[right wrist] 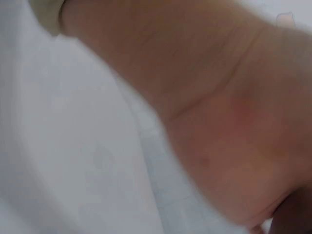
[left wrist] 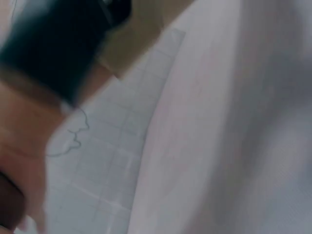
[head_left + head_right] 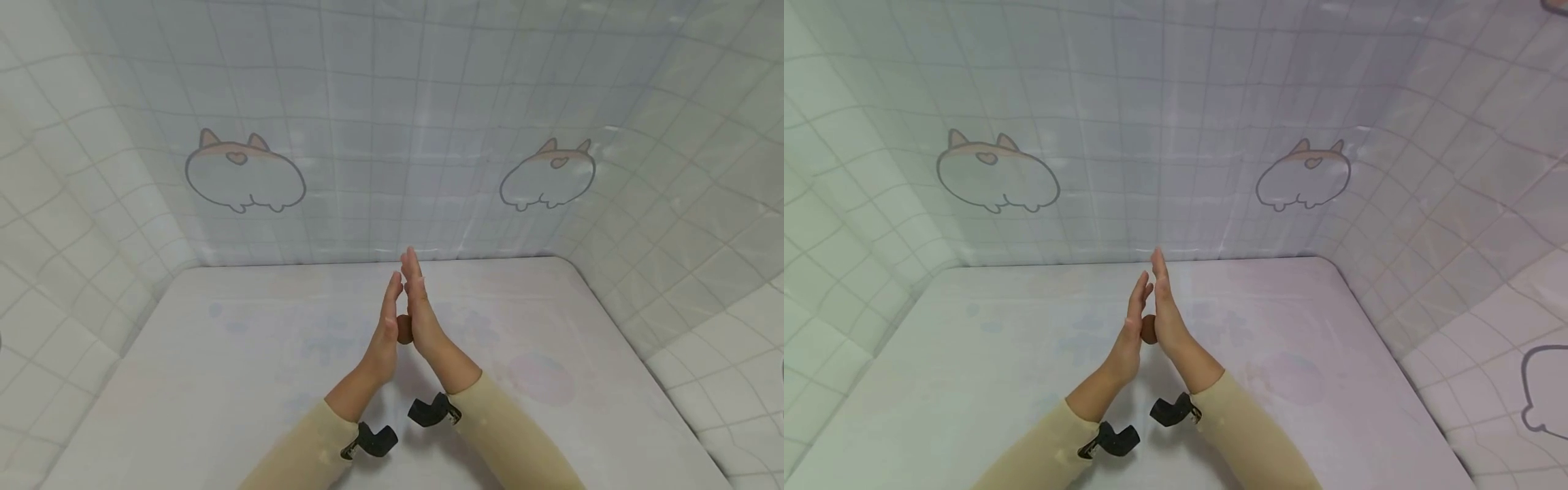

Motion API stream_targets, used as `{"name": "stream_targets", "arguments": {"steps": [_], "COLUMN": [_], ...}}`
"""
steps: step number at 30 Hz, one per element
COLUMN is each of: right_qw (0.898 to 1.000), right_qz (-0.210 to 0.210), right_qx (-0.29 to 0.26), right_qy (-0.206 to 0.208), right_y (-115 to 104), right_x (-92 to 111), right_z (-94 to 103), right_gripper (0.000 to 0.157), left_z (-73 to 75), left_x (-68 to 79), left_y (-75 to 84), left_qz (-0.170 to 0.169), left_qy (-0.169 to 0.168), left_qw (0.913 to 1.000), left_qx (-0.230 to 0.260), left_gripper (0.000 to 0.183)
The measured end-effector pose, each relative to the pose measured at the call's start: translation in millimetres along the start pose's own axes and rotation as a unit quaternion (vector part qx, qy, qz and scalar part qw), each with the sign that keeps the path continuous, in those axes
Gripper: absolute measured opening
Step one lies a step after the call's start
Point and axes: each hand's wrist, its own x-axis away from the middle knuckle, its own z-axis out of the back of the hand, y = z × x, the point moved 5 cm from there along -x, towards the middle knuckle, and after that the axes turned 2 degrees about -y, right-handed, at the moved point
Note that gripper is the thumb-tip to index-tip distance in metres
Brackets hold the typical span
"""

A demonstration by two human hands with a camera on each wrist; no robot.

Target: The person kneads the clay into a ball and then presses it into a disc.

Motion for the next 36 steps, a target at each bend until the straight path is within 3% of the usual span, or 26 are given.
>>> {"name": "stream_targets", "arguments": {"steps": [11, 16, 22, 26, 32, 36], "right_qw": [0.998, 0.998, 0.997, 0.994, 0.990, 0.990], "right_qz": [-0.059, -0.040, 0.016, 0.055, 0.108, 0.119], "right_qx": [0.002, -0.008, -0.020, -0.008, 0.021, 0.030], "right_qy": [-0.034, -0.051, -0.078, -0.093, -0.086, -0.066], "right_y": [31, 36, 29, 19, 7, 1], "right_x": [-2, 4, 14, 19, 22, 22], "right_z": [-1.3, -8.2, -19.9, -25.6, -25.2, -22.0], "right_gripper": [0.073, 0.082, 0.090, 0.088, 0.087, 0.090], "left_z": [5.9, 13.8, 24.8, 30.8, 30.7, 25.3], "left_x": [-5.4, -9.3, -16.5, -20.8, -18.5, -13.7], "left_y": [12.7, 11.6, 7.0, -0.4, -18.4, -26.3], "left_qz": [-0.072, -0.079, -0.054, -0.019, 0.061, 0.074], "left_qy": [0.029, 0.052, 0.089, 0.093, 0.052, 0.015], "left_qw": [0.9967, 0.9953, 0.9943, 0.9947, 0.9953, 0.9965], "left_qx": [0.025, 0.019, 0.021, 0.039, 0.054, 0.035], "left_gripper": [0.092, 0.094, 0.097, 0.100, 0.098, 0.094]}}
